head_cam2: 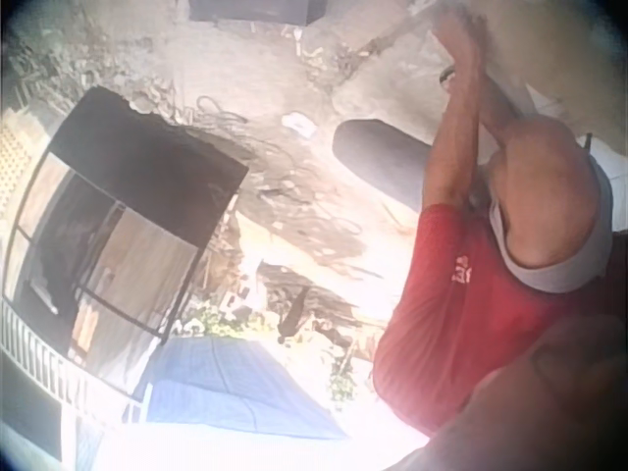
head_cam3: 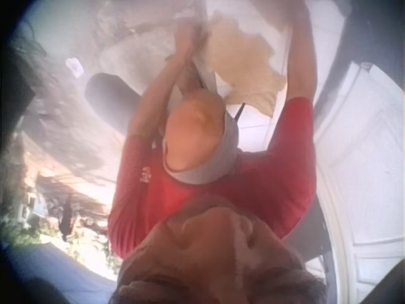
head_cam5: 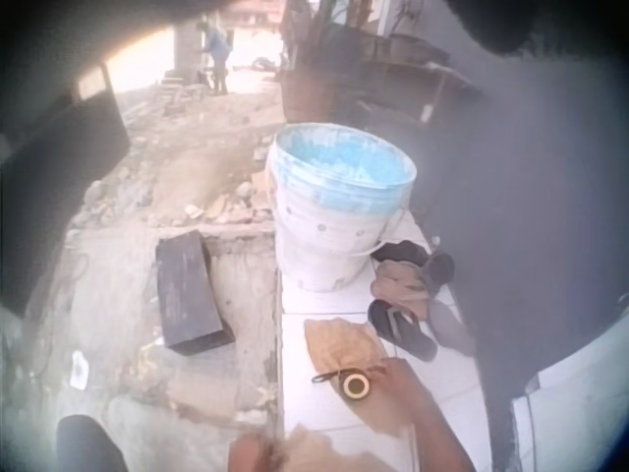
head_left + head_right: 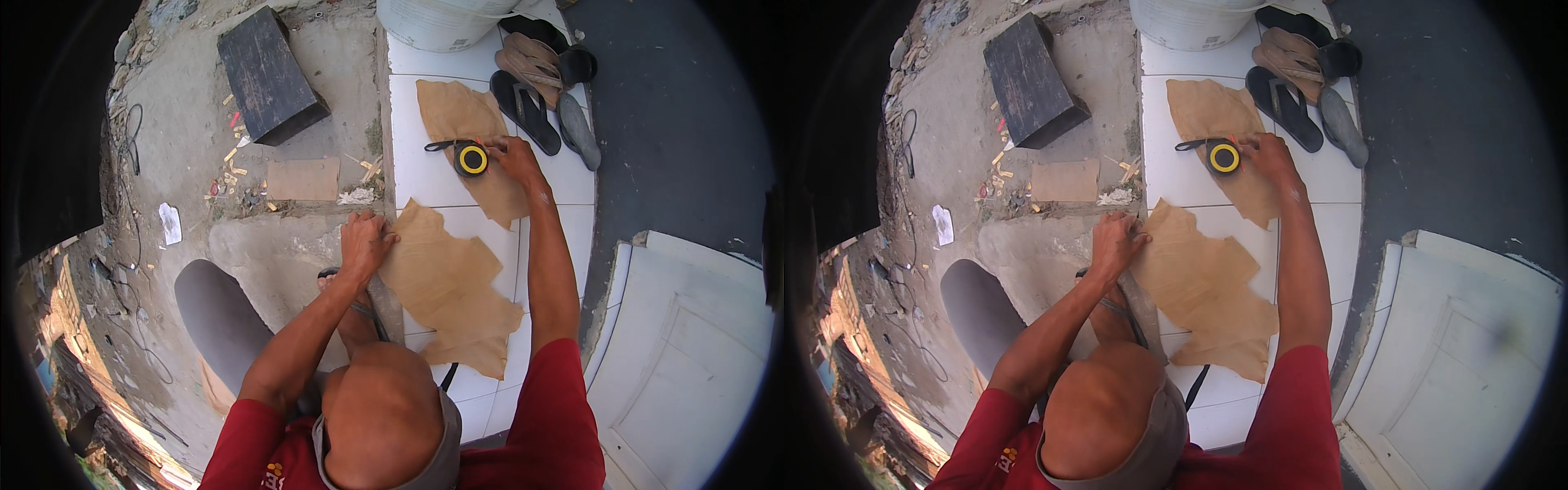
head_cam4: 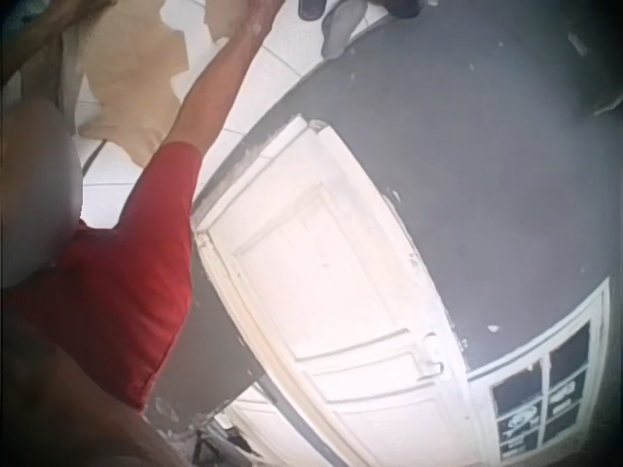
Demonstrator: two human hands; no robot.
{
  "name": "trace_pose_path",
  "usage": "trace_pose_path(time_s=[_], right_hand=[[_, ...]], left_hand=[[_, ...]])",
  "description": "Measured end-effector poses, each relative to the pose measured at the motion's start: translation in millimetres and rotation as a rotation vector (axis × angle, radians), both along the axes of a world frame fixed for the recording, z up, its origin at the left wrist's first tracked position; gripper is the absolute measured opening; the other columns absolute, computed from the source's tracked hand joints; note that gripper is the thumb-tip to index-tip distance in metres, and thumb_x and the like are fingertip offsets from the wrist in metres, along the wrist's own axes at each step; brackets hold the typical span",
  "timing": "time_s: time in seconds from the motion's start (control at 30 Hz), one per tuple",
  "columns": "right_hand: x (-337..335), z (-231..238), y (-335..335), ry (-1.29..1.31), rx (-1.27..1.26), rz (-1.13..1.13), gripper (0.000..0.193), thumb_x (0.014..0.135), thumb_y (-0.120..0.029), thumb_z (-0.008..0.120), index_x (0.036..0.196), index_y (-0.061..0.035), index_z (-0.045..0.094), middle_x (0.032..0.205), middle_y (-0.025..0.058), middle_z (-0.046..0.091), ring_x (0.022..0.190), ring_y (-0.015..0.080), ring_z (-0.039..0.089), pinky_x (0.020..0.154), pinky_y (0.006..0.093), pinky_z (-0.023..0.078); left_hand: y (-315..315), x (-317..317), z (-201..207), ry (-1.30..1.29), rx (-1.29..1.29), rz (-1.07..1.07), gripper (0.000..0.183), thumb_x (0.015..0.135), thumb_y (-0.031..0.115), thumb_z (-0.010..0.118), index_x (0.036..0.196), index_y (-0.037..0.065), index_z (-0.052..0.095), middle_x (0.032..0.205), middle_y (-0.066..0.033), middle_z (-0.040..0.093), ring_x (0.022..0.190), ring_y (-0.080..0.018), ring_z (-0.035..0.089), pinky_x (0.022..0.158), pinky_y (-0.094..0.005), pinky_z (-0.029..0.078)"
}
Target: The person picks up a piece of cardboard from a construction site and carries it to a tiled area. They sit on the floor and use a utility knife to cut the cardboard into smaller pieces.
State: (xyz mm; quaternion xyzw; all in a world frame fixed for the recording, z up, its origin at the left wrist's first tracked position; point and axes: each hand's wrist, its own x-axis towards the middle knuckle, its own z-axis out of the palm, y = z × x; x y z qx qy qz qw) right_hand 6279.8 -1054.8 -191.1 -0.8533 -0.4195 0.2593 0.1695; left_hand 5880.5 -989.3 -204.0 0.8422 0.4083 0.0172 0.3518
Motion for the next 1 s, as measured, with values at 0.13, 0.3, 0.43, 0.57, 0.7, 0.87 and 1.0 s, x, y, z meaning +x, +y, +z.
trace_pose_path(time_s=[0.13, 0.3, 0.43, 0.57, 0.7, 0.87, 1.0], right_hand=[[-30, 16, -8, -0.105, 0.006, 0.075, 0.034, 0.096, -0.017, 0.077, 0.125, -0.001, 0.078, 0.12, 0.0214, 0.078, 0.11, 0.0381, 0.075, 0.099, 0.044, 0.058], [-43, 11, -19, -0.275, -0.002, 0.039, 0.032, 0.095, -0.015, 0.074, 0.123, 0.0, 0.077, 0.121, 0.0223, 0.075, 0.113, 0.0409, 0.072, 0.099, 0.0498, 0.057], [-60, 9, -28, -0.335, 0.051, 0.063, 0.031, 0.095, -0.016, 0.075, 0.122, 0.0004, 0.078, 0.109, 0.0229, 0.073, 0.109, 0.0428, 0.072, 0.097, 0.0507, 0.057], [-78, 0, -21, -0.415, 0.01, -0.101, 0.02, 0.095, -0.013, 0.074, 0.108, 0.0017, 0.077, 0.104, 0.0238, 0.074, 0.099, 0.0437, 0.073, 0.092, 0.0524, 0.058], [-69, 8, -33, -0.517, 0.171, -0.44, 0.02, 0.097, -0.016, 0.069, 0.107, 0.002, 0.071, 0.092, 0.0207, 0.073, 0.082, 0.0394, 0.074, 0.08, 0.0495, 0.058], [-139, 37, -31, 0.082, 0.576, -0.669, 0.015, 0.099, -0.014, 0.066, 0.104, 0.0001, 0.065, 0.074, 0.0138, 0.066, 0.067, 0.0218, 0.065, 0.069, 0.0388, 0.054], [-214, -1, -27, 0.315, 0.536, -0.319, 0.012, 0.1, -0.009, 0.066, 0.106, 0.0006, 0.062, 0.089, 0.0165, 0.074, 0.079, 0.0265, 0.075, 0.074, 0.0369, 0.057]], left_hand=[[16, 14, -13, -0.045, -0.149, 0.061, 0.03, 0.085, 0.024, 0.088, 0.107, 0.007, 0.078, 0.104, -0.0127, 0.078, 0.093, -0.0351, 0.072, 0.08, -0.0468, 0.057], [38, 34, -7, -0.211, -0.407, 0.257, 0.042, 0.09, 0.022, 0.084, 0.128, 0.004, 0.076, 0.108, -0.0166, 0.08, 0.088, -0.0262, 0.077, 0.08, -0.0406, 0.06], [34, 11, -15, -0.195, -0.4, 0.263, 0.057, 0.086, 0.023, 0.088, 0.137, 0.002, 0.071, 0.106, -0.0204, 0.079, 0.092, -0.0311, 0.077, 0.084, -0.0414, 0.06], [13, -3, -25, -0.152, -0.279, 0.149, 0.064, 0.081, 0.021, 0.09, 0.139, 0.001, 0.07, 0.104, -0.0226, 0.078, 0.094, -0.0362, 0.077, 0.086, -0.0426, 0.06], [7, 5, -17, -0.191, -0.312, 0.192, 0.063, 0.081, 0.016, 0.088, 0.139, 0.002, 0.07, 0.097, -0.0205, 0.077, 0.088, -0.0355, 0.075, 0.082, -0.044, 0.059], [20, 7, -15, -0.189, -0.373, 0.202, 0.06, 0.084, 0.012, 0.087, 0.141, 0.003, 0.07, 0.092, -0.0148, 0.078, 0.082, -0.0248, 0.074, 0.078, -0.0402, 0.059], [34, 19, -20, -0.286, -0.328, 0.261, 0.05, 0.085, 0.007, 0.083, 0.134, 0.002, 0.07, 0.088, -0.0146, 0.075, 0.08, -0.0285, 0.073, 0.075, -0.043, 0.057]])
